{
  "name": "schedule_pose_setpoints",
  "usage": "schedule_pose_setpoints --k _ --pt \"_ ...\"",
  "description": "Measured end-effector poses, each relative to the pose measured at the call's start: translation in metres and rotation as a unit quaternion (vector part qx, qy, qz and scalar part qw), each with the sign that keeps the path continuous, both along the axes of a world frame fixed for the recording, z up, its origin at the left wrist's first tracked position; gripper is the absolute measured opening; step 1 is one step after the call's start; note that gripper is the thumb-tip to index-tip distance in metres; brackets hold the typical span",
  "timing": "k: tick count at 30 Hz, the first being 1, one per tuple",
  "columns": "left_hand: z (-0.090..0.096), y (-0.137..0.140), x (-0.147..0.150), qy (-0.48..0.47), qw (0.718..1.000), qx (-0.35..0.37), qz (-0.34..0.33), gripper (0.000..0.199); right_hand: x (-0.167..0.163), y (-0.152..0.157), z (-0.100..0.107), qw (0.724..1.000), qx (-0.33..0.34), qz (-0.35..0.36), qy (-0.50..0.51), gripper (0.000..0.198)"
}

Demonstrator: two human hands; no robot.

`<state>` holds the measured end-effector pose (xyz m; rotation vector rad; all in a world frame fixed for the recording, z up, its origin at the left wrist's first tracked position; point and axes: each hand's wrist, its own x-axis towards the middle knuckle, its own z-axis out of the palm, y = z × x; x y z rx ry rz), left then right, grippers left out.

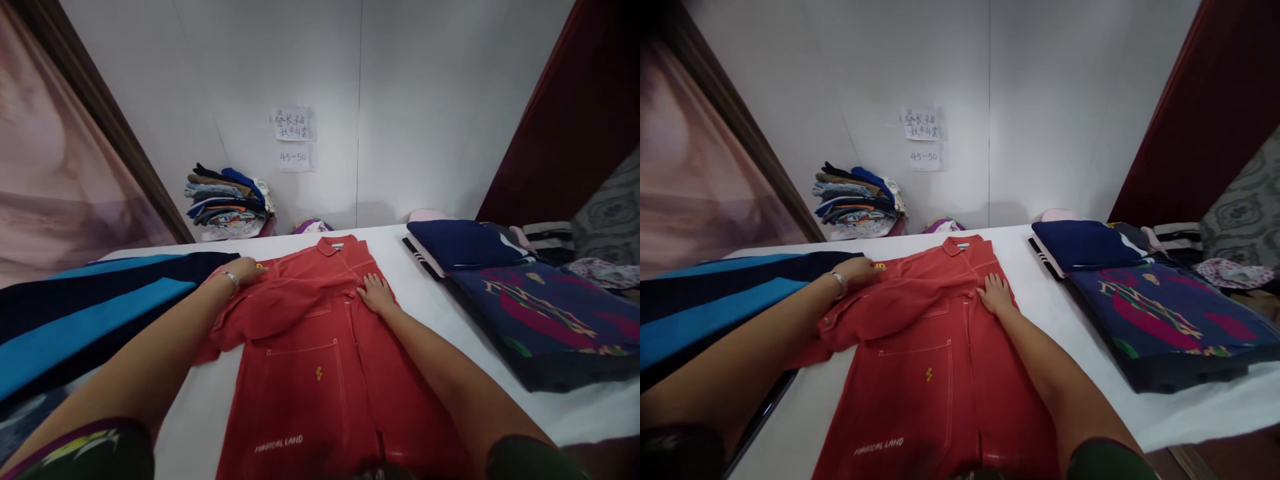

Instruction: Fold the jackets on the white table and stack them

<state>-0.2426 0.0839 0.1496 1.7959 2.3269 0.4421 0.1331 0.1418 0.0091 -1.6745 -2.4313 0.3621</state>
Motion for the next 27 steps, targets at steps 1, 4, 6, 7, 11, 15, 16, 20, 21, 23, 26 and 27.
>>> schedule_pose_setpoints --k 1,4,6,7,11,15,16,20,21,23,26,27 --pt "-0.005 0.009 0.01 0.011 1.0 -0.019 -0.001 0.047 0.003 -0.003 -0.002 1.0 0.003 0.002 -0.002 0.062" --pt "-0.025 0.039 0.054 0.029 0.998 -0.051 -0.03 0.038 0.019 -0.017 -0.002 1.0 0.009 -0.002 -0.013 0.067" --pt "-0.04 0.058 0.086 0.021 0.997 -0.046 -0.061 0.036 0.036 -0.033 -0.004 1.0 0.009 -0.02 -0.017 0.07" --pt "-0.047 0.068 0.102 0.015 0.996 -0.041 -0.074 0.037 0.044 -0.043 -0.007 0.999 0.008 -0.029 -0.015 0.07" --pt "-0.071 0.112 0.151 -0.005 0.995 -0.026 -0.098 0.041 0.071 -0.079 -0.026 0.998 0.026 -0.029 0.042 0.064" --pt "-0.083 0.15 0.187 -0.009 0.995 -0.026 -0.091 0.045 0.08 -0.087 -0.034 0.992 0.063 -0.042 0.102 0.063" --pt "-0.086 0.157 0.195 -0.007 0.996 -0.027 -0.088 0.047 0.082 -0.085 -0.032 0.99 0.072 -0.052 0.105 0.061" --pt "-0.103 0.168 0.219 0.014 0.996 -0.038 -0.079 0.046 0.089 -0.078 -0.021 0.989 0.081 -0.083 0.087 0.053" --pt "-0.108 0.167 0.223 0.02 0.996 -0.039 -0.082 0.045 0.091 -0.077 -0.018 0.99 0.078 -0.089 0.081 0.053" --pt "-0.114 0.162 0.226 0.029 0.994 -0.039 -0.094 0.044 0.094 -0.077 -0.015 0.99 0.066 -0.101 0.069 0.053" --pt "-0.114 0.148 0.227 0.036 0.992 -0.035 -0.113 0.044 0.093 -0.079 -0.01 0.992 0.033 -0.112 0.046 0.055" --pt "-0.112 0.142 0.227 0.037 0.991 -0.032 -0.122 0.044 0.093 -0.08 -0.007 0.993 0.021 -0.114 0.038 0.055"
